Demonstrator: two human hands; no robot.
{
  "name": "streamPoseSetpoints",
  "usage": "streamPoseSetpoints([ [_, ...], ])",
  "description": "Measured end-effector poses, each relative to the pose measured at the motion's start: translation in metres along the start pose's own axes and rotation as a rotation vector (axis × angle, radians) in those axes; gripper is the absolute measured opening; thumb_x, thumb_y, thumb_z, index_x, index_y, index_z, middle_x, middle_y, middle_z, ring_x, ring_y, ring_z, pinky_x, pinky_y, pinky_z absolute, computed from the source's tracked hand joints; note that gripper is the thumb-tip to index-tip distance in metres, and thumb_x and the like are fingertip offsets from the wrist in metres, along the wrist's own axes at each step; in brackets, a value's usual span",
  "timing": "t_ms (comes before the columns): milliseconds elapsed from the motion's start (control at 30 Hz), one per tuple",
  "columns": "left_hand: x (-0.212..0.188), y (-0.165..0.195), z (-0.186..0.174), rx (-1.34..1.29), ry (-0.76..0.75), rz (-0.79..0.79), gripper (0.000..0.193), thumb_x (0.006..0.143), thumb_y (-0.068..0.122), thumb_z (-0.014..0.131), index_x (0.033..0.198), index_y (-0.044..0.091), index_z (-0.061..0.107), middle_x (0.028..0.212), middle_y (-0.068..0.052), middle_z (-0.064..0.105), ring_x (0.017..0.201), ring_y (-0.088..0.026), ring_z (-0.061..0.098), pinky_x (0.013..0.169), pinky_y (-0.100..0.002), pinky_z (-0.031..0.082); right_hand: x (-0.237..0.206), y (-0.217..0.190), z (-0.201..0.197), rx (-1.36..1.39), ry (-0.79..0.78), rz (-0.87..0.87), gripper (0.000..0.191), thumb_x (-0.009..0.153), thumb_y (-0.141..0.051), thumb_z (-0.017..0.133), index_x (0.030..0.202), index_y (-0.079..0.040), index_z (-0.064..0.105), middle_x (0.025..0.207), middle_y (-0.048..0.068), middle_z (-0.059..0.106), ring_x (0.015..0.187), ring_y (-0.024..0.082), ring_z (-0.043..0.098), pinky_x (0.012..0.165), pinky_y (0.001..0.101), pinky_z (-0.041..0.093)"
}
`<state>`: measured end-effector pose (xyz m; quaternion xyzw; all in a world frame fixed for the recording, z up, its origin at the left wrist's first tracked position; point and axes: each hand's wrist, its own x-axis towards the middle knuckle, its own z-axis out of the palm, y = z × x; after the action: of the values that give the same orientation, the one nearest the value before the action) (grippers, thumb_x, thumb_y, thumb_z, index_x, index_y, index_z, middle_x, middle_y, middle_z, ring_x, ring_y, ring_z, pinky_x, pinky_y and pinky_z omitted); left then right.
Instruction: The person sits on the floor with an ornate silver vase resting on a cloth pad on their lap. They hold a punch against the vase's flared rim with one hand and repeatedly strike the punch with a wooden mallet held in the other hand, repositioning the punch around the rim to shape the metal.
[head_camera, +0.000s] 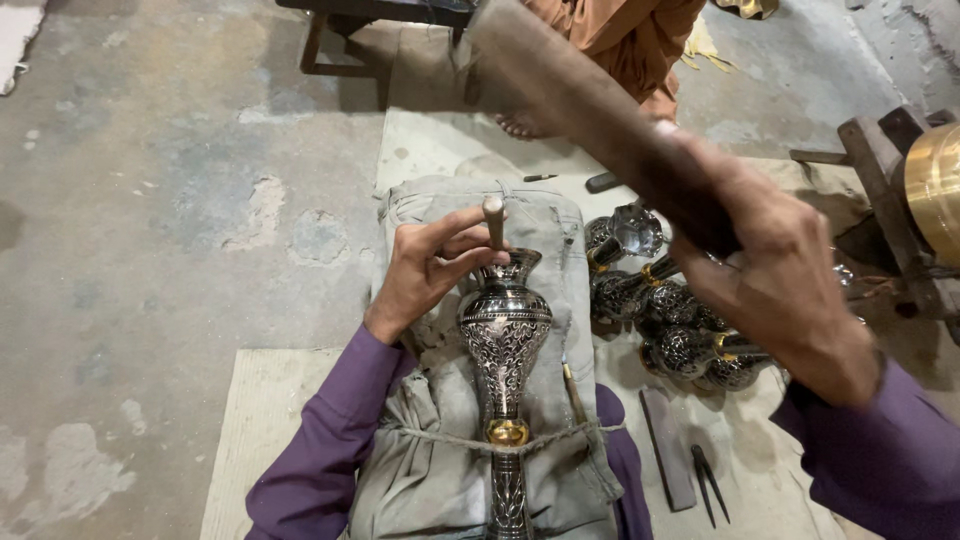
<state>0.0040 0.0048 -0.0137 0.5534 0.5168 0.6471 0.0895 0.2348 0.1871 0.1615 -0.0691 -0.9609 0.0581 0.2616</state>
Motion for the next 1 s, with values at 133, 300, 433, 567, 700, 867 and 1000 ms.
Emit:
streamPoseSetpoints([
  [133,0.0,-0.002,0.0,0.056,0.011,0.038,0.048,0.096,0.007,0.076,0.14,0.008,0.059,0.108,-0.009,0.08,0.098,-0.017,0.08,0.083,-0.029,0.066,-0.003,-0.001,-0.001,-0.512,-0.005,-0.194,0.056,0.098,-0.026,0.069,0.152,-0.028,0.052,0.111,0.006,0.075,0.086,0.018,0.073,0.067,0.0303,0.057],
  [300,-0.001,-0.006,0.002,0.08,0.019,0.049,0.046,0.096,0.007,0.077,0.139,0.01,0.061,0.107,-0.008,0.081,0.097,-0.017,0.081,0.083,-0.029,0.066,-0.008,0.005,-0.003,-0.642,-0.178,-0.135,0.06,0.095,-0.028,0.075,0.152,-0.029,0.057,0.097,0.005,0.076,0.074,0.018,0.071,0.056,0.0297,0.055],
  [433,-0.001,-0.01,0.004,0.025,-0.001,0.068,0.05,0.096,0.006,0.074,0.143,0.011,0.058,0.111,-0.009,0.08,0.099,-0.018,0.08,0.086,-0.03,0.068,-0.015,0.005,-0.001,-0.519,-0.068,-0.055,0.058,0.101,-0.023,0.071,0.157,-0.026,0.055,0.097,0.005,0.075,0.068,0.016,0.066,0.057,0.0311,0.052],
  [567,-0.007,-0.013,0.003,0.018,0.021,0.05,0.05,0.097,0.004,0.074,0.144,0.011,0.058,0.112,-0.009,0.08,0.099,-0.02,0.081,0.084,-0.031,0.069,-0.017,0.005,-0.003,-0.628,-0.151,-0.066,0.062,0.097,-0.02,0.073,0.155,-0.031,0.053,0.095,0.002,0.075,0.069,0.015,0.067,0.059,0.0311,0.055],
  [700,-0.01,-0.018,0.002,-0.035,0.083,0.11,0.055,0.096,0.003,0.077,0.145,0.011,0.055,0.109,-0.01,0.08,0.097,-0.019,0.081,0.084,-0.031,0.069,-0.008,0.01,-0.004,-0.552,-0.256,0.062,0.069,0.092,-0.017,0.07,0.157,-0.026,0.051,0.107,0.003,0.075,0.072,0.015,0.067,0.062,0.0305,0.058],
  [867,-0.015,-0.022,0.006,-0.113,0.108,0.083,0.052,0.097,0.0,0.075,0.144,0.008,0.054,0.11,-0.013,0.079,0.102,-0.022,0.08,0.089,-0.033,0.068,-0.002,0.014,-0.001,-0.679,-0.538,-0.097,0.07,0.082,-0.035,0.074,0.149,-0.037,0.053,0.112,0.001,0.068,0.082,0.016,0.065,0.063,0.0289,0.06],
  [1000,-0.016,-0.026,0.009,-0.117,0.128,0.087,0.052,0.096,-0.001,0.075,0.143,0.006,0.053,0.108,-0.014,0.079,0.101,-0.022,0.079,0.09,-0.033,0.068,0.003,0.008,-0.003,-0.765,-0.477,-0.134,0.053,0.1,-0.027,0.07,0.151,-0.038,0.056,0.118,0.002,0.069,0.083,0.016,0.068,0.048,0.0242,0.056],
])
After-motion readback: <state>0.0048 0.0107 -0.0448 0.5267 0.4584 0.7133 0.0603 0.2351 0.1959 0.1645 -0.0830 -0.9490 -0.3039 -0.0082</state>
